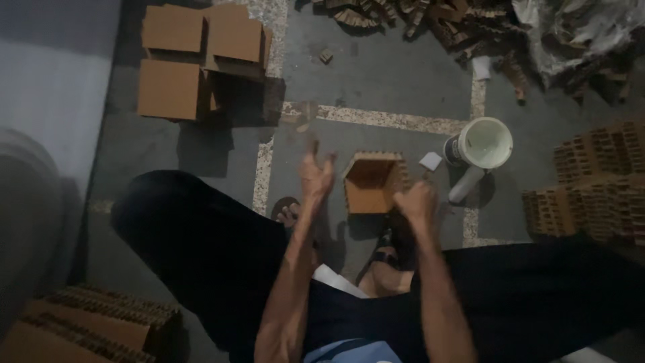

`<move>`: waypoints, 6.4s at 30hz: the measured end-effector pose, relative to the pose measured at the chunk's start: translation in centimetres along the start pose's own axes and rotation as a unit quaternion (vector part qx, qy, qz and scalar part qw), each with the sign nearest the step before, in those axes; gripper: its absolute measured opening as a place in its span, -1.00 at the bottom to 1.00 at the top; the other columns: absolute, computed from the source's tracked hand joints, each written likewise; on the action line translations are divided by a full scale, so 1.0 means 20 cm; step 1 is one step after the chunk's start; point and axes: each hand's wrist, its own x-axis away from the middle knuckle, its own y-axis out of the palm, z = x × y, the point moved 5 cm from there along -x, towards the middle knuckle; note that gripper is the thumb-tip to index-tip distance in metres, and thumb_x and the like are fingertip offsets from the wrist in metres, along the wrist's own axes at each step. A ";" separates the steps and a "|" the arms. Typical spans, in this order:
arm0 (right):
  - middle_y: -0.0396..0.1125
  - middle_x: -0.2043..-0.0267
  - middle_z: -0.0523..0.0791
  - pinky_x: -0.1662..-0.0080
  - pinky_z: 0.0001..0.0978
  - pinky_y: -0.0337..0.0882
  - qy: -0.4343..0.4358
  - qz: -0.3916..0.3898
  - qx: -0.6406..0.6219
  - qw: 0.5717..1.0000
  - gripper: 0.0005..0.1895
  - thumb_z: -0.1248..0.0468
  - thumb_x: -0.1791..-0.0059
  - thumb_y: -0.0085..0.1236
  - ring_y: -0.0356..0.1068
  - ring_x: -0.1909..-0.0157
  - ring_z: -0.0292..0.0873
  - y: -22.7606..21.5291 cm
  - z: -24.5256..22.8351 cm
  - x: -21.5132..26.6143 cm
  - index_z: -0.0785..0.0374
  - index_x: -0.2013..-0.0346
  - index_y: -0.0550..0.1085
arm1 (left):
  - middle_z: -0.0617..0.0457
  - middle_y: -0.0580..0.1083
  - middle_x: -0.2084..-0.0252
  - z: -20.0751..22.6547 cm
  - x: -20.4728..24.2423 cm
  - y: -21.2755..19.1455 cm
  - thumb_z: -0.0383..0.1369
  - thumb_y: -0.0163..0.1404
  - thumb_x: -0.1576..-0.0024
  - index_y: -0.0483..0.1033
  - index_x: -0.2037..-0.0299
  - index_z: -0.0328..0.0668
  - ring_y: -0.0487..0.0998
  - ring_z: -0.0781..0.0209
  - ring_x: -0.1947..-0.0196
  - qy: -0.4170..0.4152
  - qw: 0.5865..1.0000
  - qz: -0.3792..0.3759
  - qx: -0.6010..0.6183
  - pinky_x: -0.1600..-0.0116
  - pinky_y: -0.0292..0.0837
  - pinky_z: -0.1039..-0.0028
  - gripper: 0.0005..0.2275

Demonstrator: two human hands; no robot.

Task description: The person sits on the floor and assembles small cardboard boxes by applying glue to the edges with a white applicator, folding the flaps, and pressing them together. The person handles multiple boxes one at a time, stacking completed units aside.

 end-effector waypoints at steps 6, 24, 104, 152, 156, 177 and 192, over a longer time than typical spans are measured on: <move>0.51 0.39 0.09 0.19 -0.11 0.46 -0.084 0.073 -0.031 0.993 -0.52 -0.05 0.07 0.24 0.51 0.35 0.03 -0.65 -0.01 -0.03 0.38 0.27 0.65 | -0.27 0.47 -0.15 -0.28 -0.05 -0.15 -0.31 0.01 -0.16 0.19 -0.35 -0.31 0.57 -0.09 -0.08 -0.165 0.958 0.172 0.162 -0.14 0.45 0.22 -0.45; 0.54 0.29 -0.11 0.27 -0.38 0.54 0.045 0.327 -0.655 0.680 -0.86 0.19 -0.06 0.25 0.53 0.31 -0.22 -1.19 0.38 0.26 0.16 0.15 0.56 | -0.55 -0.07 -0.52 -0.11 -0.96 -0.74 0.25 -0.04 -0.28 -0.17 -0.56 -0.36 -0.02 -0.43 -0.53 0.230 0.874 0.317 -0.288 -0.51 -0.01 -0.22 -0.07; 0.54 0.32 0.06 0.17 -0.18 0.48 0.201 0.333 -0.242 0.889 -0.54 0.05 0.17 0.35 0.54 0.27 -0.04 -0.99 0.79 -0.45 0.43 0.23 0.62 | -0.25 0.29 -0.13 -0.42 -0.49 0.40 0.10 0.45 0.33 0.21 -0.27 -0.16 0.29 -0.23 -0.21 0.045 0.737 -0.242 -0.629 -0.23 0.16 -0.20 -0.01; 0.51 0.31 0.04 0.30 -0.27 0.60 -0.053 0.123 -0.316 0.939 -0.49 0.00 0.14 0.36 0.56 0.33 -0.05 -0.73 -0.45 -0.04 0.43 0.21 0.57 | -0.20 0.42 -0.21 0.07 0.03 0.28 -0.28 0.08 -0.25 0.23 -0.33 -0.32 0.50 0.04 -0.18 -0.076 0.939 -0.151 0.299 -0.25 0.48 0.26 -0.50; 0.54 0.32 0.02 0.26 -0.29 0.59 -0.097 0.092 -0.283 0.950 -0.54 0.03 0.16 0.35 0.59 0.33 -0.08 -0.74 -0.47 0.05 0.40 0.22 0.62 | -0.16 0.46 -0.14 0.06 0.04 0.29 -0.29 0.07 -0.23 0.26 -0.30 -0.31 0.54 0.06 -0.09 -0.106 0.916 -0.155 0.356 -0.17 0.56 0.27 -0.53; 0.54 0.28 0.01 0.17 -0.25 0.54 -0.016 -0.026 -0.297 0.954 -0.49 -0.01 0.18 0.34 0.58 0.26 -0.07 -0.69 -0.28 0.27 0.39 0.20 0.61 | -0.10 0.47 -0.08 0.14 0.02 0.25 -0.23 0.05 -0.24 0.33 -0.26 -0.37 0.52 0.07 -0.08 -0.117 0.907 -0.162 0.370 -0.17 0.47 0.25 -0.54; 0.55 0.32 -0.01 0.30 -0.26 0.55 -0.069 0.059 -0.328 0.940 -0.60 0.12 0.12 0.35 0.56 0.34 -0.11 -0.82 -0.38 0.23 0.38 0.16 0.61 | -0.15 0.49 -0.08 0.15 0.06 0.29 -0.18 0.02 -0.24 0.35 -0.26 -0.38 0.54 0.01 -0.10 -0.104 0.900 -0.220 0.361 -0.20 0.50 0.19 -0.52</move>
